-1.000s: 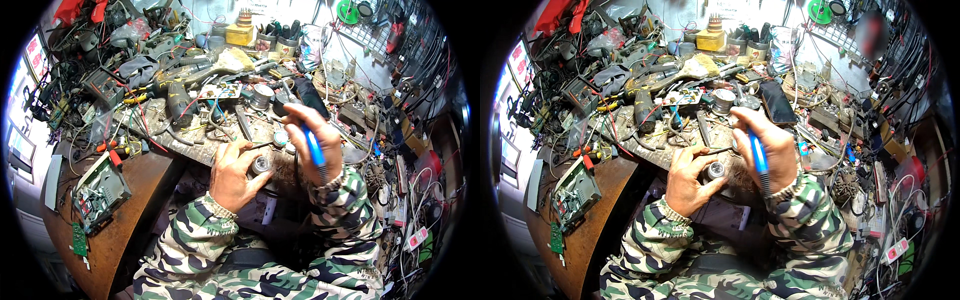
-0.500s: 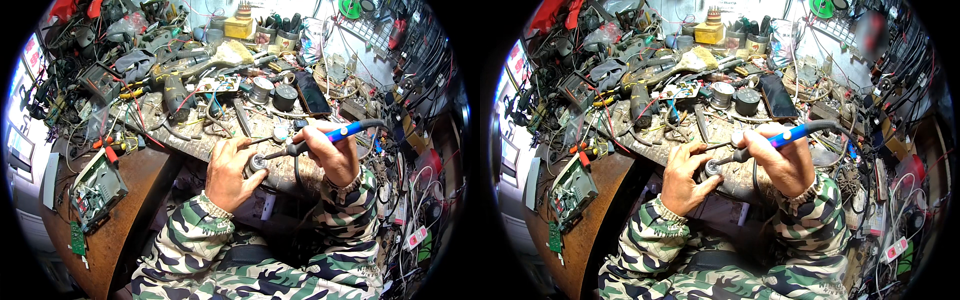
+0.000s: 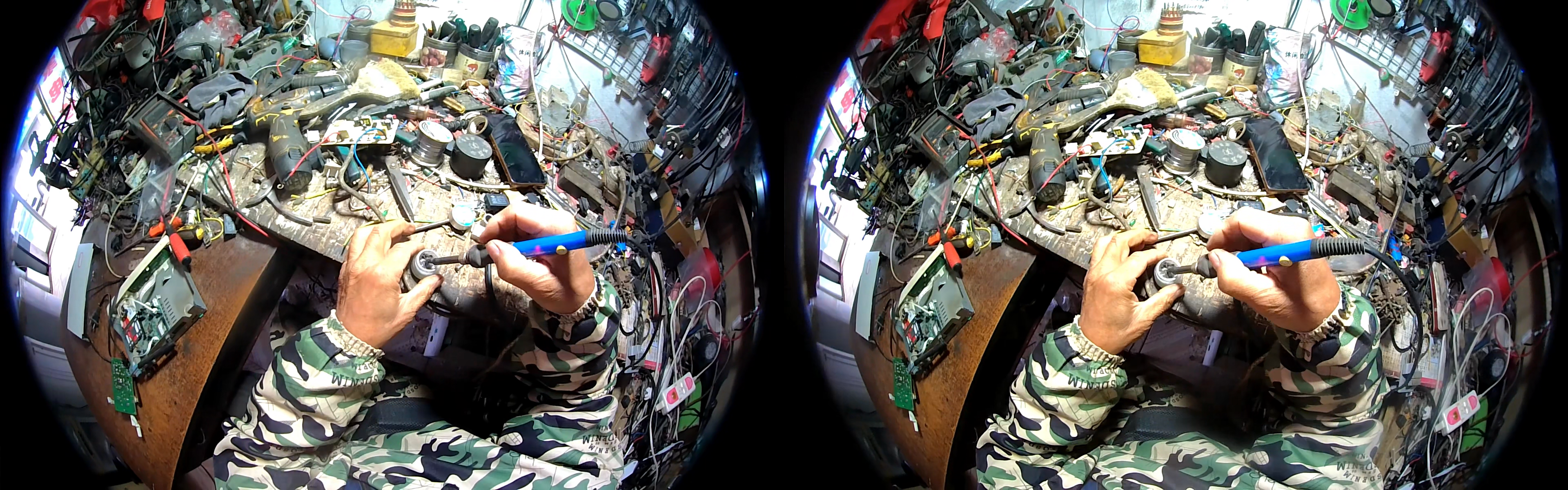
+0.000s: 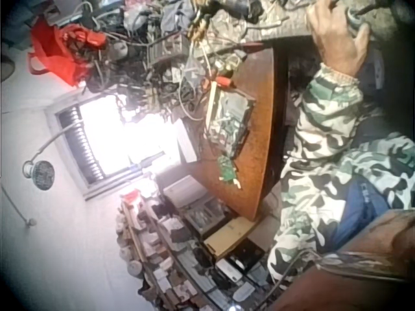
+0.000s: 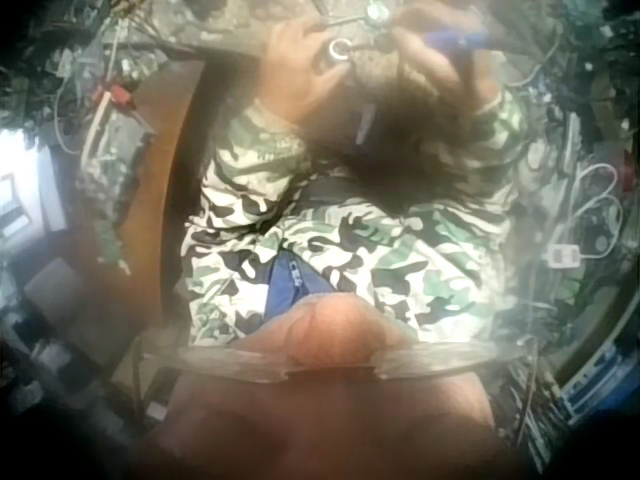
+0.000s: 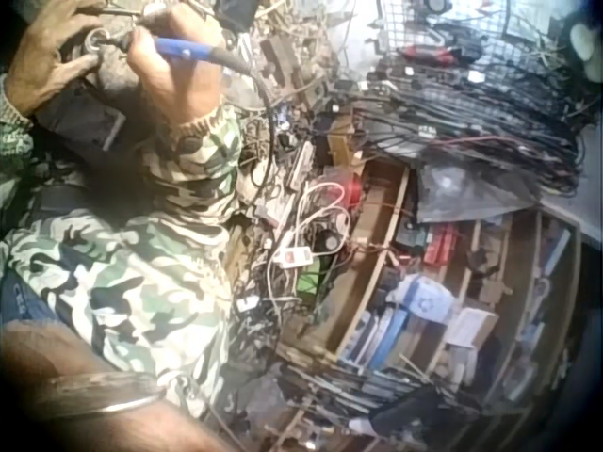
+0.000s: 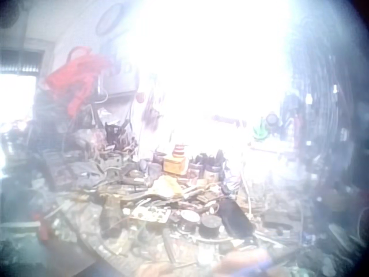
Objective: The person uses a soldering iron to apply heat to various points on a green circuit board held in their left hand. They repeatedly dip the soldering iron tip into a soldering station to clean or re-tin it. The person also handles a small cylindrical component, possibly a capacitor, and manipulates wires on the board.
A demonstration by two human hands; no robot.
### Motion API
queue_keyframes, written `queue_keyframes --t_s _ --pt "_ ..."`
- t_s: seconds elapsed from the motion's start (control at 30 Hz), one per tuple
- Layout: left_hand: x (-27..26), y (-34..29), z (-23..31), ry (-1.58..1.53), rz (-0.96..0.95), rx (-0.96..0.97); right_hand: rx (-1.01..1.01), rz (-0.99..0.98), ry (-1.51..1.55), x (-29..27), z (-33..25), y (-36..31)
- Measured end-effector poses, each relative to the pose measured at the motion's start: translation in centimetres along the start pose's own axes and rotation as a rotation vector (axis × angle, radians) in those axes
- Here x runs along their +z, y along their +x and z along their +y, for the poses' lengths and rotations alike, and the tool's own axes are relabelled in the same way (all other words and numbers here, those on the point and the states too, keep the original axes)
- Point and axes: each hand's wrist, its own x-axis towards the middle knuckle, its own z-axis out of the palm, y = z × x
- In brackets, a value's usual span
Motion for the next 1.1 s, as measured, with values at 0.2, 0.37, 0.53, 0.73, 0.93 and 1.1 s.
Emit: queue_keyframes --t_s 0.2,0.37,0.53,0.73,0.93,1.1 --pt "0.0 0.0 0.1 0.005 -0.004 -0.006 0.103 0.017 0.044 0.2 -0.1 -0.2" --pt "0.0 0.0 0.1 0.009 -0.008 -0.006 0.181 0.094 0.034 1.1 0.0 -0.2" --pt "0.0 0.0 0.0 0.009 -0.012 0.000 0.073 0.094 -0.055 1.1 0.3 0.0" --pt "0.0 0.0 0.0 0.003 -0.011 -0.003 -0.021 0.060 -0.105 0.9 0.3 0.1" --pt "0.0 0.0 0.1 0.005 -0.009 -0.006 -0.058 0.011 -0.061 0.9 0.3 0.2" --pt "0.0 0.0 0.1 0.000 -0.003 -0.013 -0.014 0.042 -0.103 1.3 0.2 0.2"
